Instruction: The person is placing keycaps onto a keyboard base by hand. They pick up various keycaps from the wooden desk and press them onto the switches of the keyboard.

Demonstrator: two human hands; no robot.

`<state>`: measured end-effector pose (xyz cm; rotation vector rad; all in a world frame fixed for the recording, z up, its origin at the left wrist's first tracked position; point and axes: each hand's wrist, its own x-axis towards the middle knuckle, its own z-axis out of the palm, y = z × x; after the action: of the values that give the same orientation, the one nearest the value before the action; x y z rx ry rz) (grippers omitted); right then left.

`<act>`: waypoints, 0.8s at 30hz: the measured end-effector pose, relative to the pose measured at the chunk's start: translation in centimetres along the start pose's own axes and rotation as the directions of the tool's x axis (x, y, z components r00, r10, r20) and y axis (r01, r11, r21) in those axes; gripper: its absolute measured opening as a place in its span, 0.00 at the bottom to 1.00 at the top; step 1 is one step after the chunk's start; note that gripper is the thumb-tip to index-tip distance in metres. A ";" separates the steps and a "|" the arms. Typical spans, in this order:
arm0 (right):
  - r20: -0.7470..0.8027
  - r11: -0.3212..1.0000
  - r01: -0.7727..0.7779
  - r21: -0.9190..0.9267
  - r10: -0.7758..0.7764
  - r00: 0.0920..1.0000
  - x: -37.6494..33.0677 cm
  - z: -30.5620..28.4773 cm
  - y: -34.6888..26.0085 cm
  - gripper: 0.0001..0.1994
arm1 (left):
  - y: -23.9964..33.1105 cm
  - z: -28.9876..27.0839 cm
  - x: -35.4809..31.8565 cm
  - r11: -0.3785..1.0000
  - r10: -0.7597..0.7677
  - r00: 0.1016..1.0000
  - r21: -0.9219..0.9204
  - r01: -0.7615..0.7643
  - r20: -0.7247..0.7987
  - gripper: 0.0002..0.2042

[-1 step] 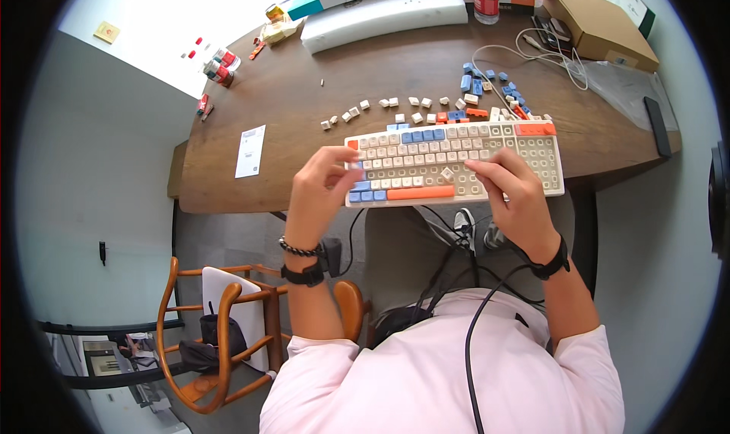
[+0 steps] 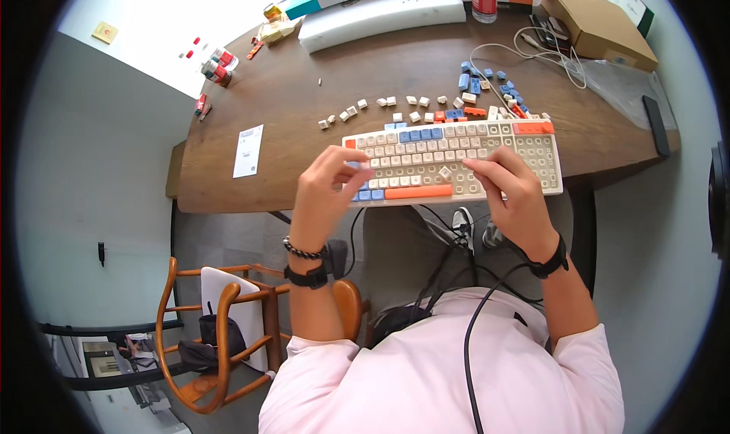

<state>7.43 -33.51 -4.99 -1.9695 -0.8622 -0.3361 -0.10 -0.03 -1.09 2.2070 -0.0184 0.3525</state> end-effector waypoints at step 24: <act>0.007 0.999 0.041 0.011 -0.041 0.999 0.0 -0.5 0.3 0.18 | -0.3 8.2 -0.2 0.935 0.274 0.961 0.220 -0.277 0.047 0.14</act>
<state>7.64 -34.04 -4.91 -1.9462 -0.9082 -0.3470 1.74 -6.23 -6.13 2.4367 -0.3145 0.5135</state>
